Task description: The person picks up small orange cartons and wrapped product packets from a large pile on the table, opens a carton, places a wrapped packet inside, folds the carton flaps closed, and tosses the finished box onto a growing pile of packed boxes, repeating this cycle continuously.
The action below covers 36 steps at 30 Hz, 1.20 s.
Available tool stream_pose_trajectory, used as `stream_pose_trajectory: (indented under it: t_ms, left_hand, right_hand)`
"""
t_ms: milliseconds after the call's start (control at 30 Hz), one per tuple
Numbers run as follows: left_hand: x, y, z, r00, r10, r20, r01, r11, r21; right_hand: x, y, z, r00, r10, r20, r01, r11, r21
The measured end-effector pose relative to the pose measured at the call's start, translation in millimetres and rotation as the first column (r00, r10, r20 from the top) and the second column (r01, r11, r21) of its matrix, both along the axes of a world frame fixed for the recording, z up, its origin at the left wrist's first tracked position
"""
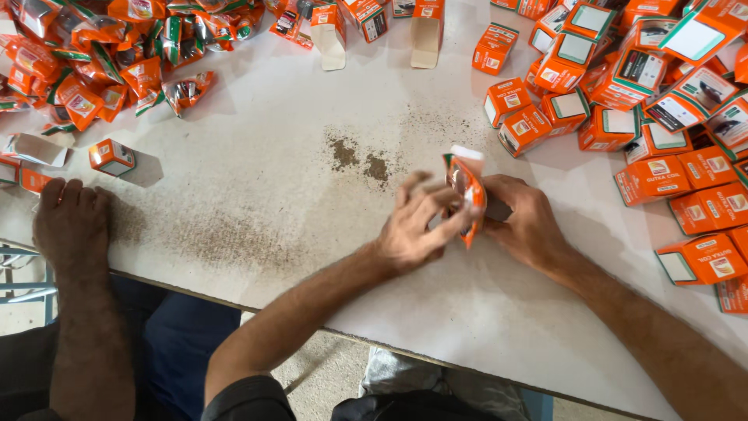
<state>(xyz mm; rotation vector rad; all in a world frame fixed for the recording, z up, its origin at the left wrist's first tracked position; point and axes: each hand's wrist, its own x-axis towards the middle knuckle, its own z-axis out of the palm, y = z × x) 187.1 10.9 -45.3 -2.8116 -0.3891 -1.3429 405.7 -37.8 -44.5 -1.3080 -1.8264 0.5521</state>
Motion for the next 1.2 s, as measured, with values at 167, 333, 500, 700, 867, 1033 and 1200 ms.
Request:
stream_pose_trajectory:
  t_ms: [167, 333, 500, 700, 867, 1033, 1200]
  left_hand:
    - [0, 10, -10, 0.978, 0.103, -0.183, -0.112, 0.993, -0.038]
    - [6, 9, -4, 0.977, 0.141, -0.160, -0.157, 0.983, -0.092]
    - [23, -6, 13, 0.967, 0.244, -0.067, -0.252, 0.909, -0.332]
    - [31, 8, 18, 0.980, 0.181, -0.087, -0.127, 0.228, -0.965]
    - [35, 21, 2, 0.985, 0.154, 0.080, 0.041, 0.238, -0.970]
    - [18, 25, -3, 0.989, -0.007, 0.150, 0.148, 0.224, -0.963]
    - [4, 40, -4, 0.959, 0.003, 0.283, 0.279, -0.175, -0.944]
  right_hand:
    - [-2, 0, 2, 1.000, -0.006, 0.011, 0.005, 0.998, 0.069]
    - [-6, -3, 4, 0.999, -0.019, 0.029, 0.017, 0.998, 0.063]
    - [-6, -2, 3, 0.997, -0.034, 0.076, 0.025, 0.994, 0.111]
    - [-8, -8, -4, 0.997, -0.069, 0.036, 0.068, 0.997, 0.026]
    - [-10, -9, -7, 0.993, -0.097, -0.068, 0.097, 0.995, -0.001]
    - [-8, -8, -6, 0.971, -0.048, 0.236, -0.016, 0.965, 0.261]
    - [-9, -9, -4, 0.970, -0.044, 0.238, -0.023, 0.962, 0.271]
